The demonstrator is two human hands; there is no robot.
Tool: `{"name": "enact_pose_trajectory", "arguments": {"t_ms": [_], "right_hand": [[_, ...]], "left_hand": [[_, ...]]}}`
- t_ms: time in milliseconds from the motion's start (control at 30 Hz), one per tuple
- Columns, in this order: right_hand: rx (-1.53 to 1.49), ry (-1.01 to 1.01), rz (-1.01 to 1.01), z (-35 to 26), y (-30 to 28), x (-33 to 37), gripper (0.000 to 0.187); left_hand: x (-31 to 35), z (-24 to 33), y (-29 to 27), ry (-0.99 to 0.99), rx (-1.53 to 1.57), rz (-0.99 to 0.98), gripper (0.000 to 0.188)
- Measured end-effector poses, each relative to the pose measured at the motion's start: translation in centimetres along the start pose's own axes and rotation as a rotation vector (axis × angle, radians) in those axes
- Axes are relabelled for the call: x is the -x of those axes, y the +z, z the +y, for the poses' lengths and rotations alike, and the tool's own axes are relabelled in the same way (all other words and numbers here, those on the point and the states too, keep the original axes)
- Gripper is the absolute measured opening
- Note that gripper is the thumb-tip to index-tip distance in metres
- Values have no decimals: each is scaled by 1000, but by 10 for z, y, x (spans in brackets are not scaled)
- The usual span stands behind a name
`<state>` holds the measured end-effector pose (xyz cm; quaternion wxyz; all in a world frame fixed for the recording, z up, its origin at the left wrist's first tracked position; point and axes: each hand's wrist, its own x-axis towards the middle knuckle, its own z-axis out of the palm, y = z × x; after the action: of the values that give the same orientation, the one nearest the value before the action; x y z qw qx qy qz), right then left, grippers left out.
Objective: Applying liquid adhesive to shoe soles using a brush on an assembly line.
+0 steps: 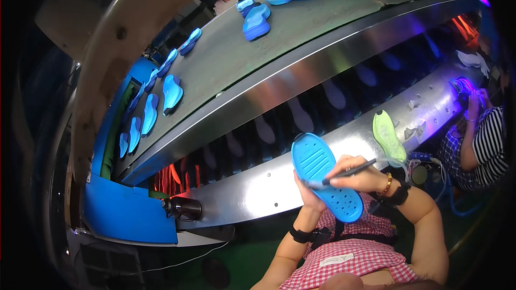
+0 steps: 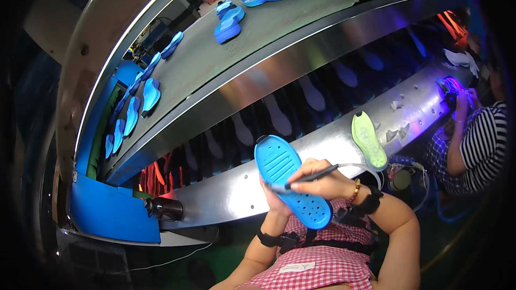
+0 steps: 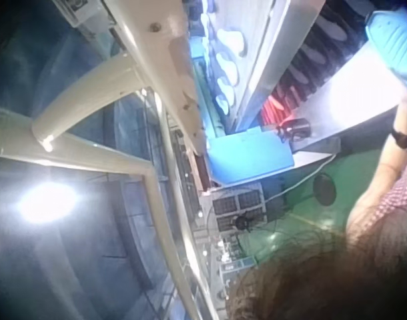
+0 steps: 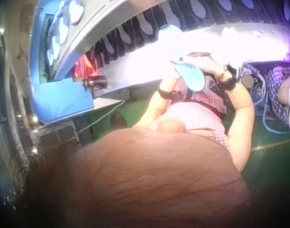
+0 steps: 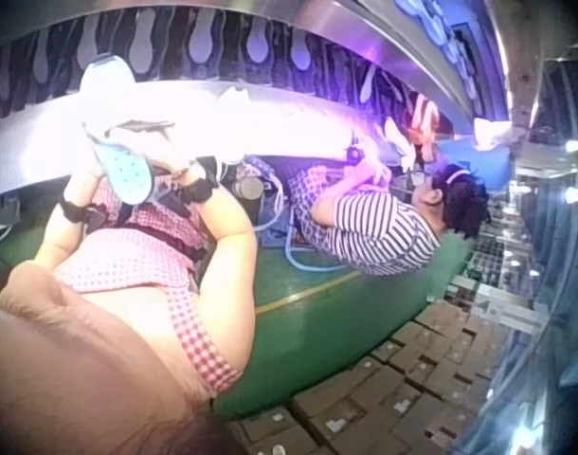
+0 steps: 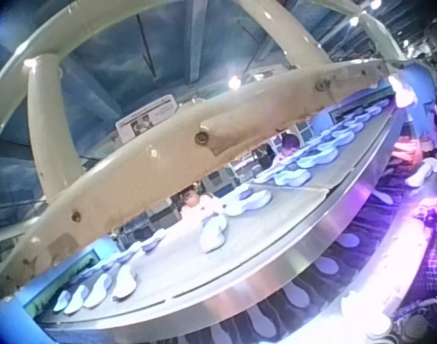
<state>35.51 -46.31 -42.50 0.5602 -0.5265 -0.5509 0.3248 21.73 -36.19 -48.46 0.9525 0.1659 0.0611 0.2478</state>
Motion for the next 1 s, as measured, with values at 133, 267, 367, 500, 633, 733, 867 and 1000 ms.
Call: {"name": "enact_pose_trajectory", "arguments": {"t_ms": [133,267,367,500,633,733,867,1000], "right_hand": [[-172,46,26,-2,-5,8,17],[-21,-100,-17,-4,-9,12,17],[-52,-142,-181,-6,-10,15,18],[47,-79,18,-7,-10,20,20],[-115,-345,-221,-6,-9,26,19],[172,-165,139,-6,-12,28,22],[25,-302,-232,-9,-15,31,22],[-49,-140,60,-8,-14,31,22]], "left_hand": [[-2,7,0,90,-149,119,75],[-4,9,2,93,-210,141,87],[-8,13,8,83,-121,34,95],[-11,21,14,316,-161,108,99],[-8,28,18,433,-142,127,98],[-7,33,24,441,-211,71,100],[-2,41,31,477,-146,0,99],[3,44,28,487,-198,87,100]]}}
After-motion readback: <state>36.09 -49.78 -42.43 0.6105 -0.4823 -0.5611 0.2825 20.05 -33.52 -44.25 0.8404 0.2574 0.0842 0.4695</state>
